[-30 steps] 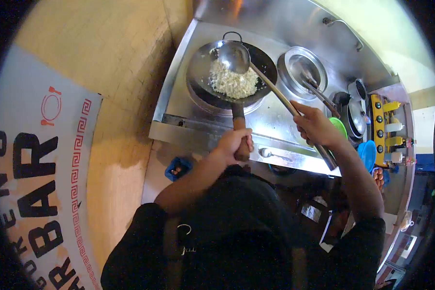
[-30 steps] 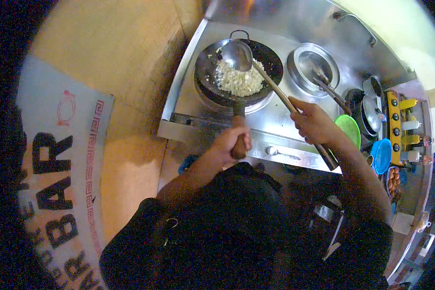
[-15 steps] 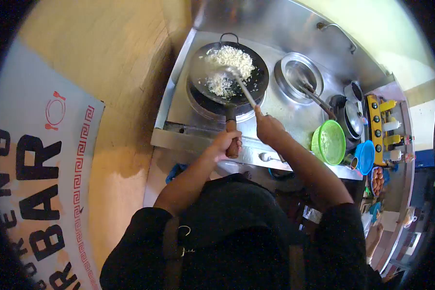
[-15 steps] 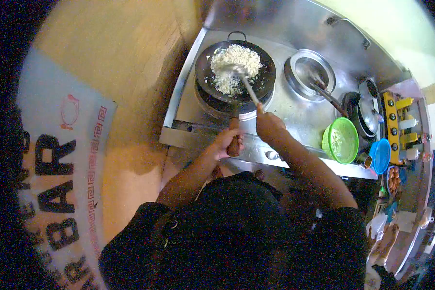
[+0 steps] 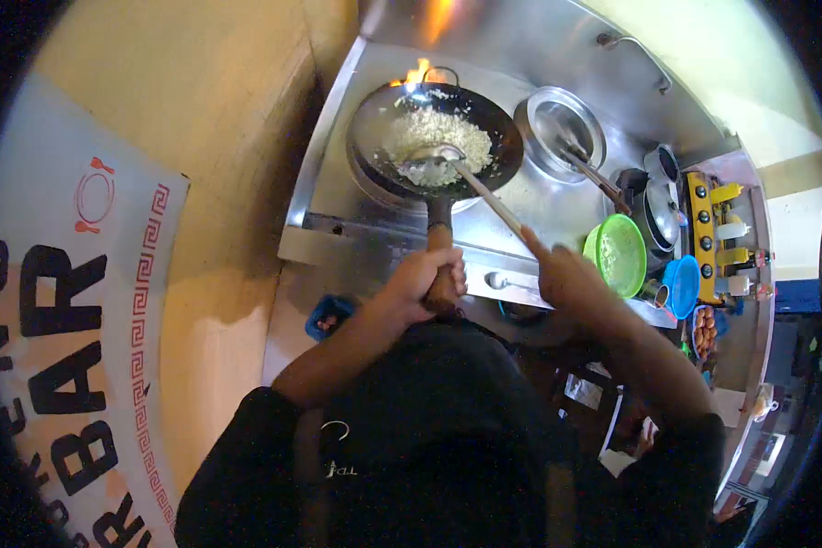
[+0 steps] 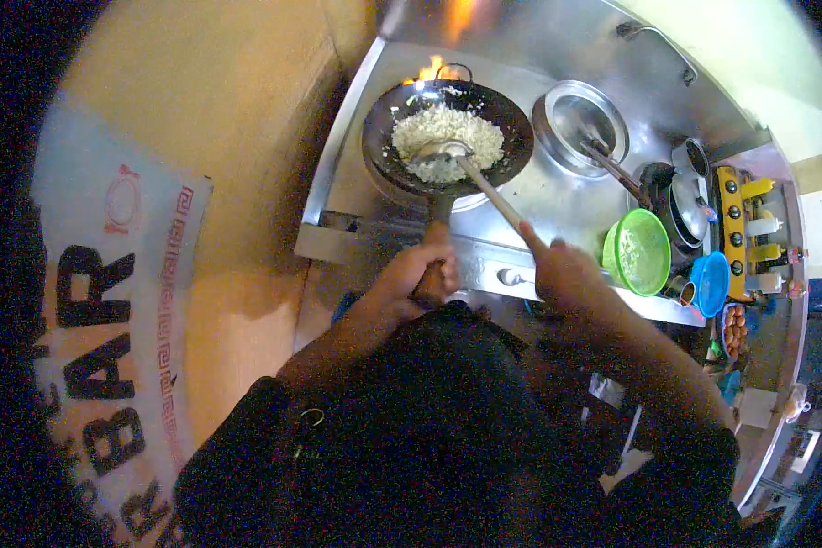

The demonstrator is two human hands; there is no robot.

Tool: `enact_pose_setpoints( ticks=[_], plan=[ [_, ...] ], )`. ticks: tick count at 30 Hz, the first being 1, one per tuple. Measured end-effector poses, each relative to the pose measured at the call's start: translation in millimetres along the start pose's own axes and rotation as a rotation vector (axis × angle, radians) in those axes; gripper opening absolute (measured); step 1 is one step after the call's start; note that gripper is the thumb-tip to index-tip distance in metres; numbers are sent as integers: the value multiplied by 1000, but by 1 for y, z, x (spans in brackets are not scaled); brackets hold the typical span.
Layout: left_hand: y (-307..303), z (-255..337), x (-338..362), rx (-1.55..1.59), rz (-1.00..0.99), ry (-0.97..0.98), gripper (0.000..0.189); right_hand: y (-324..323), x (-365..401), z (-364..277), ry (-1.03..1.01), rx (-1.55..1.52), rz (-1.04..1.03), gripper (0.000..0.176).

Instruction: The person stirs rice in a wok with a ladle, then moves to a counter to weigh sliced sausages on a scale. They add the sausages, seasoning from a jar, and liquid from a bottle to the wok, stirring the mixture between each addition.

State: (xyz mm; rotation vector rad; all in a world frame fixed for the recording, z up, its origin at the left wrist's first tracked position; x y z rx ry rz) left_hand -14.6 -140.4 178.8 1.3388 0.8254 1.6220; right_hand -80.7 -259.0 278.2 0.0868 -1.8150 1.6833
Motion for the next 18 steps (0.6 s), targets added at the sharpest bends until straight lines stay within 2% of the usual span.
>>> enact_pose_setpoints(
  ticks=[4,5,6,8,10,11,12,13,15,16,18],
  plan=[
    [-22,27,-40,106,11,42,11,2,-71,24,54,-187,218,62],
    [-31,32,-48,-133,-32,108,11,-1,-90,21,74,-239,262,62],
    [-37,34,-55,-148,-34,119,11,-3,-113,16,99,-302,313,62],
    [-57,20,-58,-100,65,62,13,-1,-171,1,17,-418,346,65],
    [-64,22,-61,-189,72,26,13,7,-193,-26,-132,-458,413,67],
    [-71,21,-64,-116,47,0,10,26,-184,-32,-109,-450,309,70],
    [-79,15,-64,-36,28,-36,9,26,-155,-44,-100,-285,198,73],
    [-85,13,-64,-29,31,-52,9,28,-122,-47,-115,-246,126,73],
    [-97,26,-66,-208,65,29,10,17,-52,-40,-48,-82,-18,73],
    [-70,18,-49,-198,64,23,10,18,-37,-37,-44,-78,-29,73],
    [3,10,0,-76,184,9,10,7,-23,-21,-1,101,-10,64]
  ],
)
Point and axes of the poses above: each hand's wrist, its own x-axis away from the middle knuckle, its own y-axis out of the palm, z = x × y, the point moved 10 cm from there along -x, towards the middle knuckle, and after that the axes turned 1 degree about -z, right-handed, at the moved point
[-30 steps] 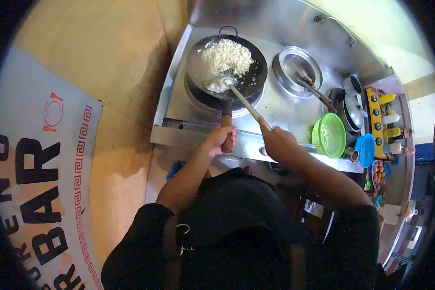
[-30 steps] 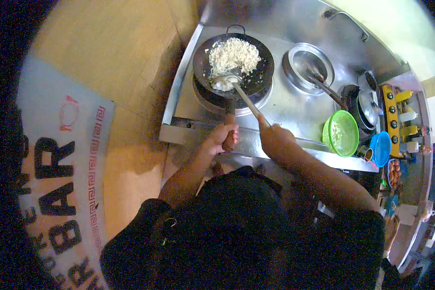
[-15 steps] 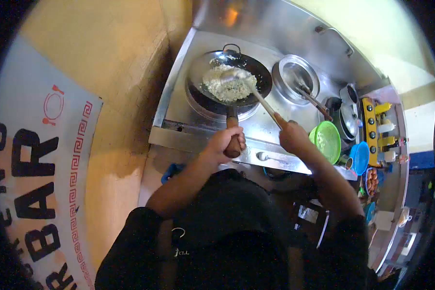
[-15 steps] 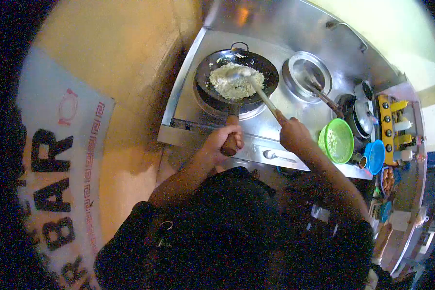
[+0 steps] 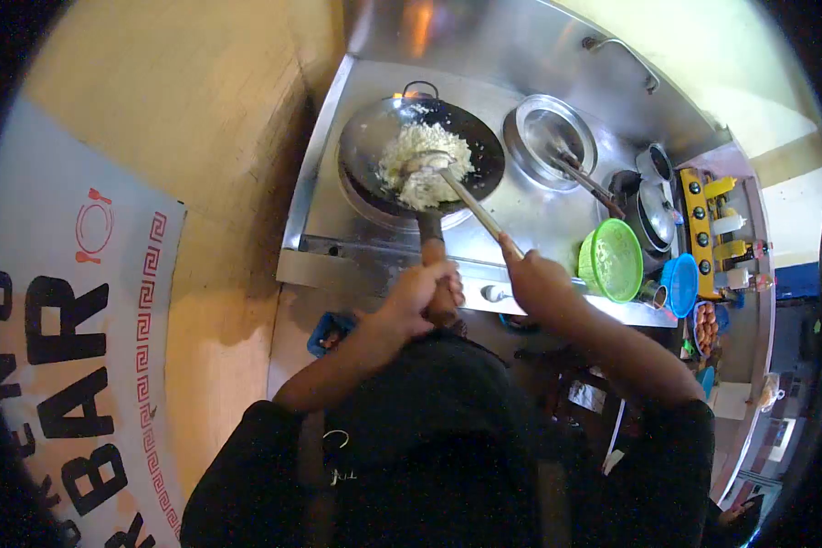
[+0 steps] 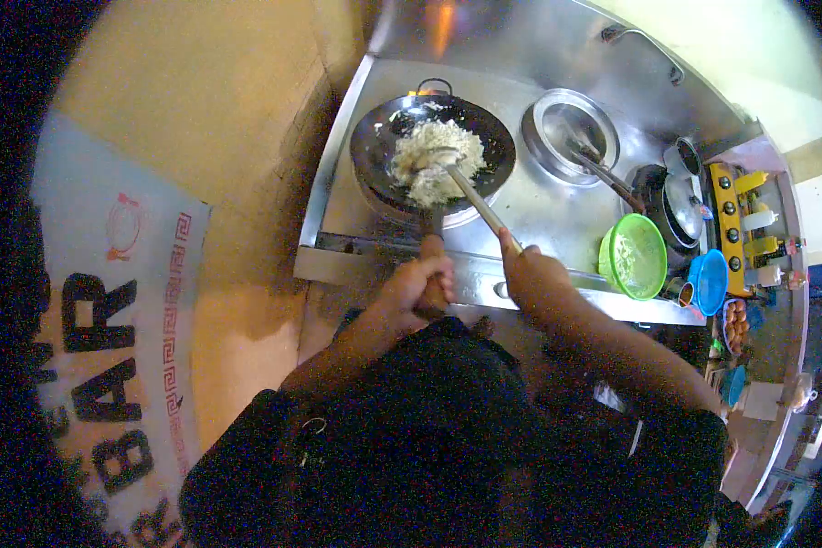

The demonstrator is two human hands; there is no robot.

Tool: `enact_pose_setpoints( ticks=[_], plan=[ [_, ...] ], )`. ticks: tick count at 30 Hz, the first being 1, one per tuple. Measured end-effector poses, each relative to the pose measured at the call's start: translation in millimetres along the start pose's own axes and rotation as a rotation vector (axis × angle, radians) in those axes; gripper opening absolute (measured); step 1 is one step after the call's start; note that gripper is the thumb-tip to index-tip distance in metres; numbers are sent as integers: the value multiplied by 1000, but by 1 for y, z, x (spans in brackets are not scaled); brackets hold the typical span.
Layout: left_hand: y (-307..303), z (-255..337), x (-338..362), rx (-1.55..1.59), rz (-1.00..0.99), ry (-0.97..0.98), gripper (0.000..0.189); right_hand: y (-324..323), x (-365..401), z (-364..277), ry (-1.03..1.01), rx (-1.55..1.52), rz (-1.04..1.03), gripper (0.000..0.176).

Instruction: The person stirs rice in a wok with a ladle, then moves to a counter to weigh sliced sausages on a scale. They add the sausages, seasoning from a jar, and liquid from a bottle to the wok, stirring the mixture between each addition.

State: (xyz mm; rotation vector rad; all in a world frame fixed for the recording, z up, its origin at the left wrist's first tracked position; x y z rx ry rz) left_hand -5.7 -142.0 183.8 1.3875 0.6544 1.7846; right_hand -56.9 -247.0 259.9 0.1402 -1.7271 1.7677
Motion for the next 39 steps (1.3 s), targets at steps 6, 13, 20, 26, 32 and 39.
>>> enact_pose_setpoints(
  ticks=[6,13,20,26,32,39],
  plan=[
    [6,3,48,265,-132,-154,12,-24,50,13,-50,-176,-211,70],
    [-6,-9,59,-69,-112,-34,18,8,22,30,-110,-86,-157,69],
    [-2,8,18,-34,-104,-2,14,-16,0,33,-77,-69,90,60],
    [-46,28,-34,12,-259,-110,22,-47,-14,103,61,-16,339,56],
    [-49,17,-52,-11,-515,-128,14,-28,1,100,113,-104,230,26],
    [-117,23,-87,-205,-287,-129,14,43,-37,84,161,-732,362,40]
  ],
)
Point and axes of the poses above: each hand's wrist, its own x-axis away from the middle knuckle, its own y-axis out of the palm, z = x × y, the point moved 10 cm from there along -x, towards the middle knuckle, and after that the axes turned 1 degree about -z, right-handed, at the moved point
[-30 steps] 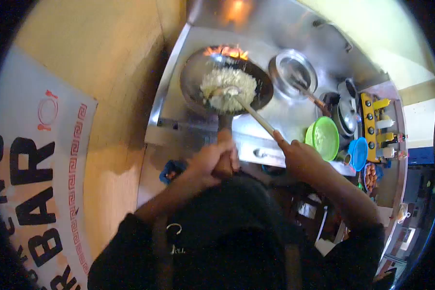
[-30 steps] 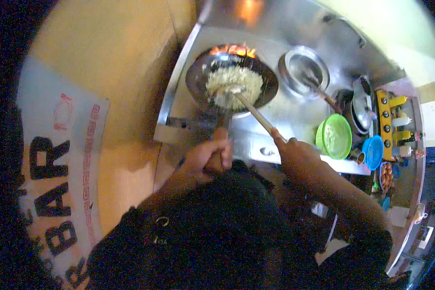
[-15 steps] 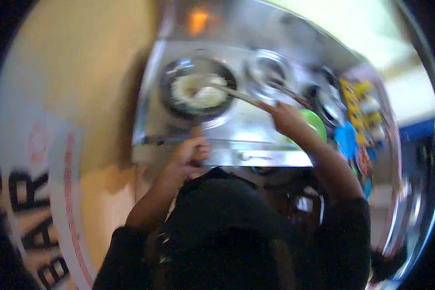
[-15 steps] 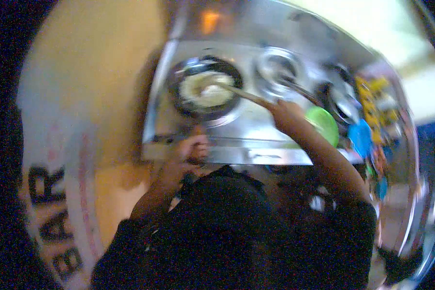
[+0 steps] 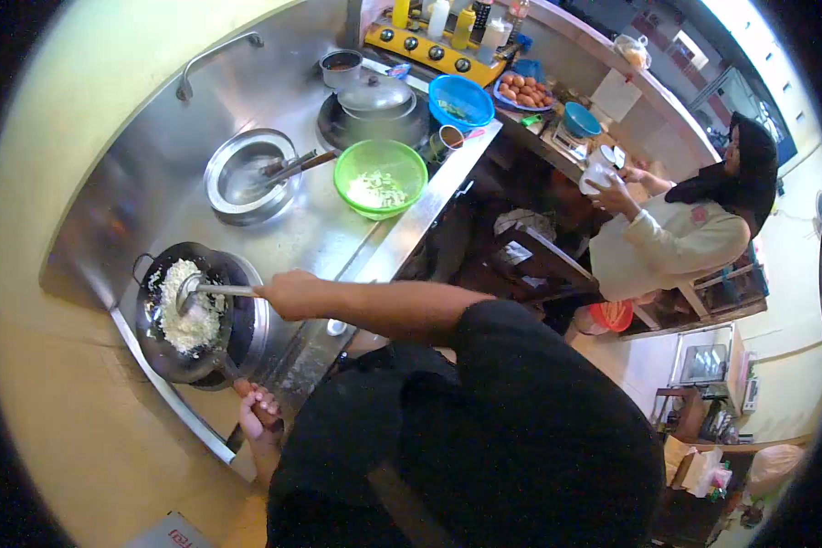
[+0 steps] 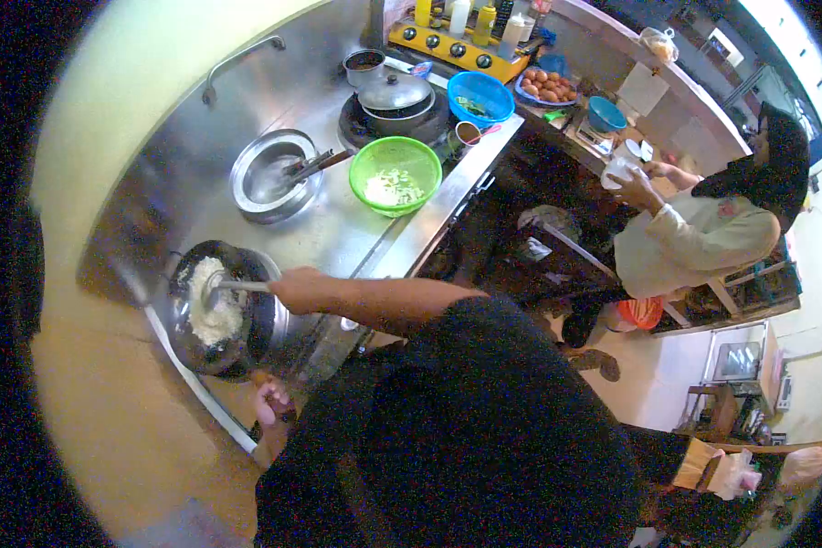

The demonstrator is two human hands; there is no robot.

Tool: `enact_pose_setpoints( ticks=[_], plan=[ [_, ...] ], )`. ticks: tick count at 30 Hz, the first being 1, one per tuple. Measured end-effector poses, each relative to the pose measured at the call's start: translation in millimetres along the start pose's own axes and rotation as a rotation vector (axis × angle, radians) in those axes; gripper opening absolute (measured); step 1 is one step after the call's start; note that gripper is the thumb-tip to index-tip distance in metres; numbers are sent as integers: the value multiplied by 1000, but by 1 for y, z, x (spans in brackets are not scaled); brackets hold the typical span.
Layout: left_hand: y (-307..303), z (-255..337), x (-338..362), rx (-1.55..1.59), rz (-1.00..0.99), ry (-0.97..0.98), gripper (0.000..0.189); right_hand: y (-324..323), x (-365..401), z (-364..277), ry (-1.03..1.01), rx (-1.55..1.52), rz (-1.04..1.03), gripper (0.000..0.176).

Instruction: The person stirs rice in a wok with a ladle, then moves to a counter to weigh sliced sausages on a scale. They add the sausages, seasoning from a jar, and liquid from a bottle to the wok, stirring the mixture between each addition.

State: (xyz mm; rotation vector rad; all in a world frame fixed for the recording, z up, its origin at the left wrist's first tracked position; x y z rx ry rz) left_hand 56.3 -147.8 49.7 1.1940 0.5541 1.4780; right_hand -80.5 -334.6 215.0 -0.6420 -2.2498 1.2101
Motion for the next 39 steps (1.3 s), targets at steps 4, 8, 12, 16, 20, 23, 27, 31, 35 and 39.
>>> enact_pose_setpoints(
  ticks=[4,8,12,16,20,23,27,31,35,39],
  plan=[
    [-2,-2,-6,33,51,14,12,13,-24,5,46,-106,72,56],
    [-22,-5,-8,-62,245,29,10,38,-86,-6,-8,-231,60,54],
    [-45,1,-4,-177,359,27,13,36,-57,-32,-147,21,-62,45],
    [-11,-16,-16,-161,124,-99,20,14,-14,-15,-157,120,-155,46],
    [104,-16,13,-66,286,15,26,34,-37,-12,-88,302,-230,70],
    [126,-24,29,-16,325,85,14,9,-7,-43,-231,361,-278,77],
    [78,-7,12,102,270,165,11,-26,8,-33,-173,548,-191,64],
    [61,-4,-6,104,152,200,10,-67,17,-32,-156,641,-192,60],
    [37,-10,-16,88,183,193,11,-73,33,-32,-198,790,-262,63],
    [32,-18,-16,33,149,156,11,-5,-13,-9,-221,672,-148,66]
  ],
)
Point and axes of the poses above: each hand's wrist, its own x-axis away from the middle knuckle, its own y-axis out of the palm, z = x × y, the point moved 10 cm from there along -x, towards the middle knuckle, and after that the axes turned 1 degree about -z, right-handed, at the moved point
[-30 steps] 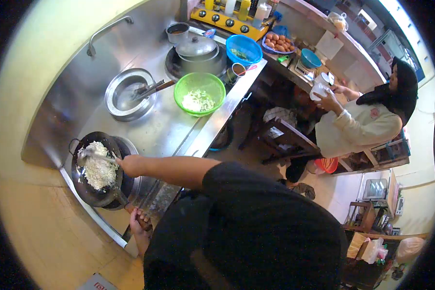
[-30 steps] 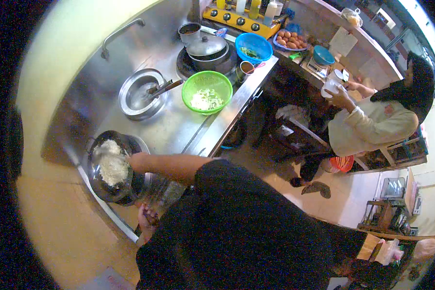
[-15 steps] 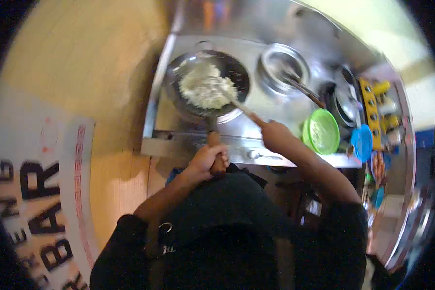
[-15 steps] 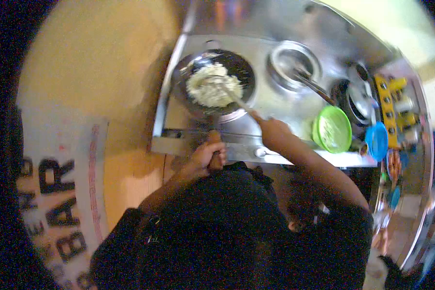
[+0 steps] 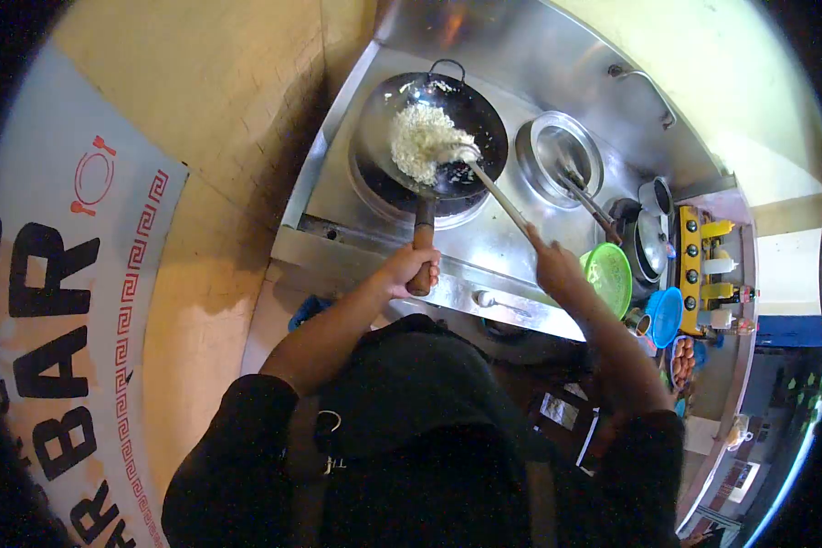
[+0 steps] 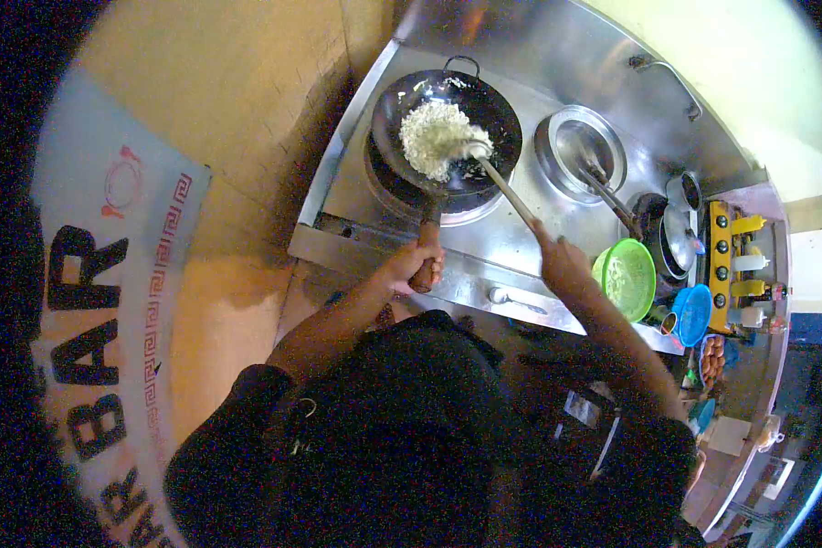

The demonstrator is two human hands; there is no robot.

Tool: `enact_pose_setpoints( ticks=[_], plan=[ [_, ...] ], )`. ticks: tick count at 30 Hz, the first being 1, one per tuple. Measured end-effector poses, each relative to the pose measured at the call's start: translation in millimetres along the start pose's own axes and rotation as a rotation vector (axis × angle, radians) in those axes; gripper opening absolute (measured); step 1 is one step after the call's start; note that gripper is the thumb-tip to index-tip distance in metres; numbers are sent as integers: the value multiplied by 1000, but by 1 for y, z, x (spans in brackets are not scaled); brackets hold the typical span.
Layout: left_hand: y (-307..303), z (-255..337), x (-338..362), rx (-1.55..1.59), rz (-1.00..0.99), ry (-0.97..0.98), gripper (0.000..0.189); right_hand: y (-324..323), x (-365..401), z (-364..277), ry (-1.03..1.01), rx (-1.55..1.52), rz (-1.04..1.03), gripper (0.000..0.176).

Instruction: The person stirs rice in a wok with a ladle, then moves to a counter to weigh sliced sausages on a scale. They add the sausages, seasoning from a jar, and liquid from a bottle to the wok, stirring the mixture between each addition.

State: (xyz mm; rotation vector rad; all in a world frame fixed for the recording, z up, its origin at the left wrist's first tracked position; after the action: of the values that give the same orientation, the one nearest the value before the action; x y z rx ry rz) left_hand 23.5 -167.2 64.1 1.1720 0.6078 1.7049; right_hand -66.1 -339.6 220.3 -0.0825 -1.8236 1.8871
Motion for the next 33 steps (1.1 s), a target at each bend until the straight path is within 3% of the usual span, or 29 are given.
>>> enact_pose_setpoints(
  ticks=[4,6,7,9,10,12,13,14,16,17,18,20,21,26,29,31,32,33],
  plan=[
    [-15,11,1,-37,87,58,12,-6,-36,-30,156,-399,16,58],
    [-14,14,1,-35,77,64,15,-8,-44,-43,123,-479,118,57],
    [-15,15,2,-19,99,69,15,-15,-52,-51,83,-660,175,54],
    [-17,10,6,3,135,62,14,-13,-48,-69,233,-1340,-54,50],
    [-17,12,6,-29,139,77,14,-21,-47,-71,237,-1348,-60,50],
    [-19,17,4,-73,136,91,13,-11,-47,-93,285,-1816,-331,48],
    [-20,16,1,-94,136,94,12,3,-49,-98,260,-1896,-443,47],
    [-21,12,-1,-114,135,95,12,15,-51,-101,270,-1901,-437,47],
    [-25,7,-6,-85,117,84,12,38,-60,-90,398,-1600,-263,43],
    [-27,6,-9,-53,105,82,12,42,-70,-78,321,-1312,-167,42],
    [-25,8,-8,-57,102,84,12,53,-75,-76,319,-1312,-161,42],
    [-25,12,-4,-112,158,96,12,4,-80,-73,63,-656,361,45],
    [-26,13,-5,-110,159,101,12,-5,-83,-74,163,-714,239,45],
    [-22,8,-9,-30,27,93,13,-19,-125,-79,98,-660,294,43],
    [-18,13,-6,-81,55,133,14,-9,-116,-74,153,-638,197,44],
    [-19,12,-4,-57,83,126,13,-22,-94,-73,62,-605,393,43],
    [-21,13,-3,-40,111,122,13,-24,-89,-74,56,-603,388,43],
    [-22,12,-4,-35,115,121,13,-15,-82,-70,204,-971,186,42]
  ],
)
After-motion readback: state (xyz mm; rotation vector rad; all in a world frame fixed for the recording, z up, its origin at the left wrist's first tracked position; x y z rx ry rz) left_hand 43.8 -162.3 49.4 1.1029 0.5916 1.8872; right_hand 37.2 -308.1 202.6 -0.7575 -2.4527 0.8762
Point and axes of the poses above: each hand's wrist, its own x-axis away from the middle knuckle, its own y-axis out of the palm, z = x × y, the point moved 10 cm from there along -x, towards the middle knuckle, and after that the axes turned 1 degree about -z, right-handed, at the moved point
